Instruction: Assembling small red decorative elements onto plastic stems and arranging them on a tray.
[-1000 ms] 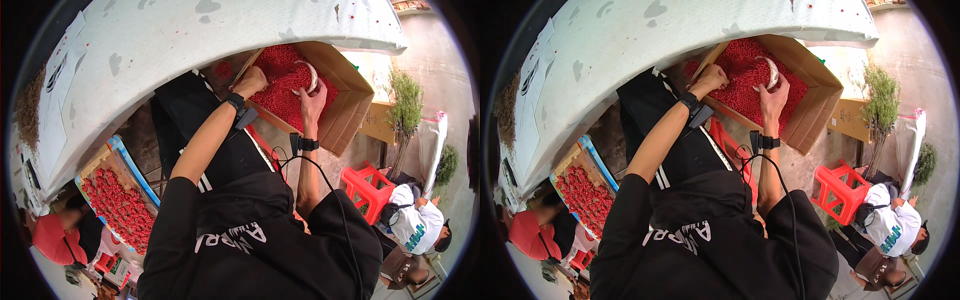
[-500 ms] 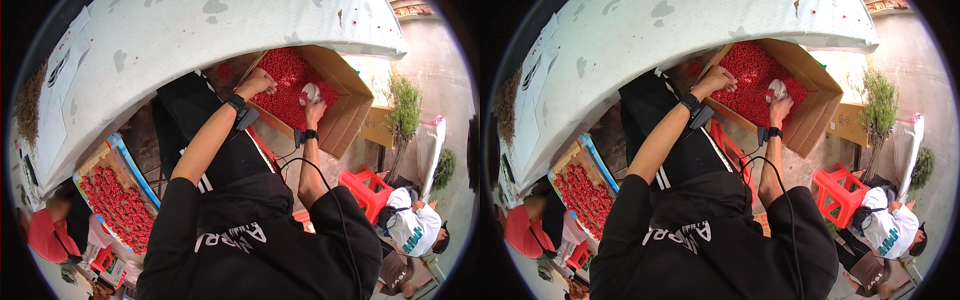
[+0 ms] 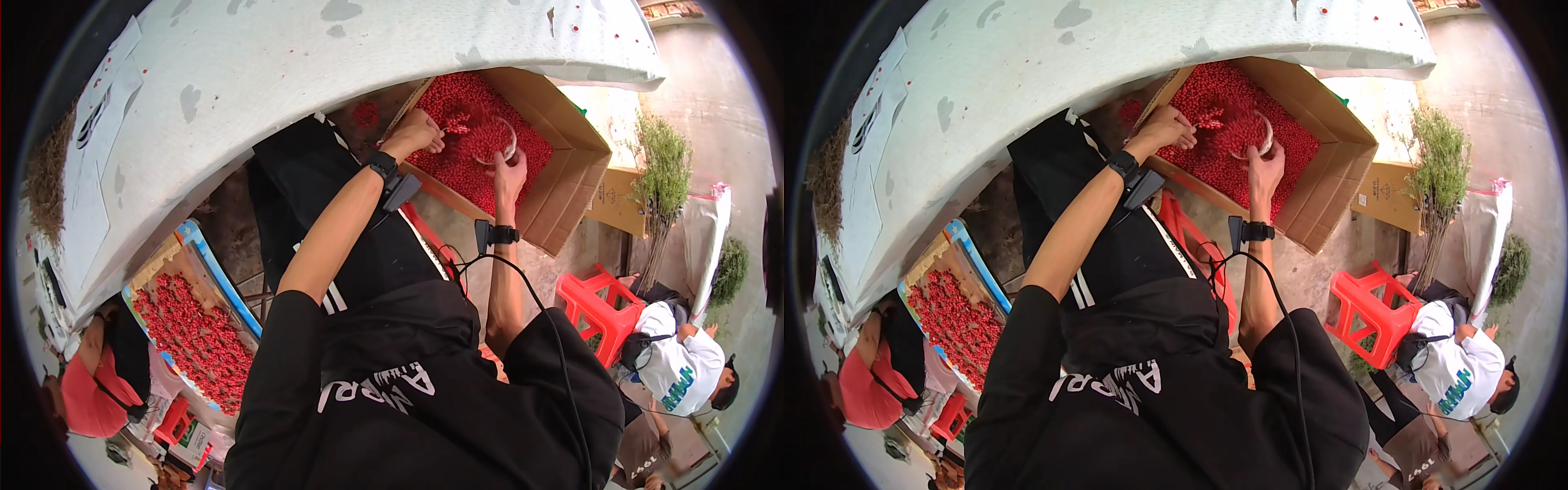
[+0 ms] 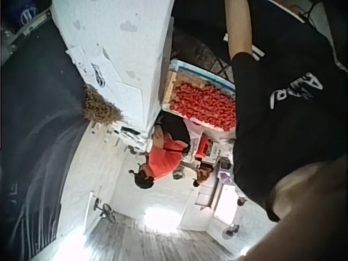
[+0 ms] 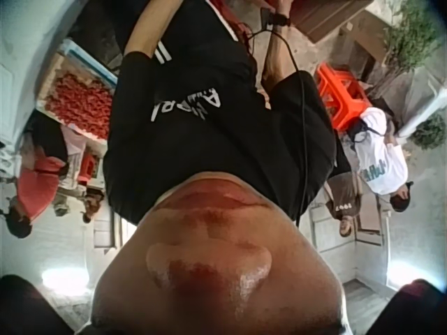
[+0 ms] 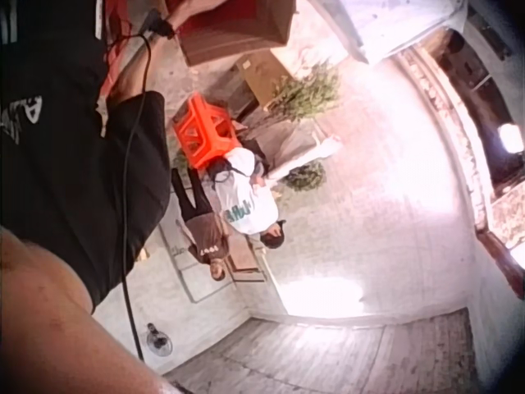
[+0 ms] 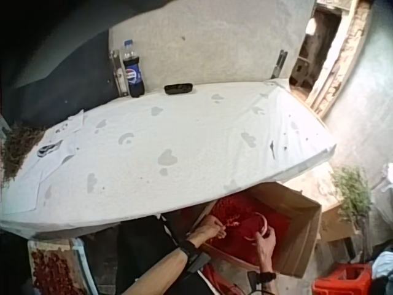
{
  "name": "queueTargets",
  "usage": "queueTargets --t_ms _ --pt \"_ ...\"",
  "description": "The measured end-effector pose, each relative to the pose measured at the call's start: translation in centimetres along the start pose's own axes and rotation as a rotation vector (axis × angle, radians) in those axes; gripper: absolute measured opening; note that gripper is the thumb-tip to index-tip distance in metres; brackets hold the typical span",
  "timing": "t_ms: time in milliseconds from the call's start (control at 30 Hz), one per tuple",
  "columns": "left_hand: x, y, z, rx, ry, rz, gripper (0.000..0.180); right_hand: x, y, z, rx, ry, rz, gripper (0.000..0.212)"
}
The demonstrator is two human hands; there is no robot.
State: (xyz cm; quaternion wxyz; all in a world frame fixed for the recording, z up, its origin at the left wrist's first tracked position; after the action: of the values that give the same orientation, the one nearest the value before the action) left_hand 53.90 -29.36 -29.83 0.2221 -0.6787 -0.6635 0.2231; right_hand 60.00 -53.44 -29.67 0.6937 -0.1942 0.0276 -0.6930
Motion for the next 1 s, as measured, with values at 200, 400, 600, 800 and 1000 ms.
queueTargets --t_ms 200,400,600,800,1000 --pt "0.3 0.2 -0.2 -0.052 0.076 -0.03 0.023 -1.8 -3.9 12.0 0.689 -0.298 -0.08 0.052" --pt "0.3 0.1 -0.2 -0.018 0.006 -0.026 0.023 -2.9 -4.2 14.5 0.73 -0.446 -0.105 0.056" --pt "0.2 -0.5 -0.2 0.031 -0.02 0.024 0.023 0.5 0.6 7.7 0.521 -0.599 -0.224 0.057" --pt "-0.5 -0.4 -0.8 -0.065 0.014 0.056 0.018 5.3 4.7 -8.7 -0.227 -0.307 -0.037 0.049" --pt "-0.4 -0.6 -1.2 -0.086 0.176 0.021 0.016 4.2 1.8 -13.2 -0.356 -0.266 -0.011 0.045"
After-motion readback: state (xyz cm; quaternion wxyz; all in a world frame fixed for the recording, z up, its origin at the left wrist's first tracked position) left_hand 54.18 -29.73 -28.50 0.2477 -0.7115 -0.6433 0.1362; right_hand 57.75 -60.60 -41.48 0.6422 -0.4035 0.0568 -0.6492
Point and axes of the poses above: each hand's wrist, its own y-axis towards the middle knuckle, its own x-axis out of the back of the hand, z = x × y, the point moved 8 cm from there along y, towards the middle knuckle, and after that the axes turned 7 degrees about y, right-handed, at the moved point
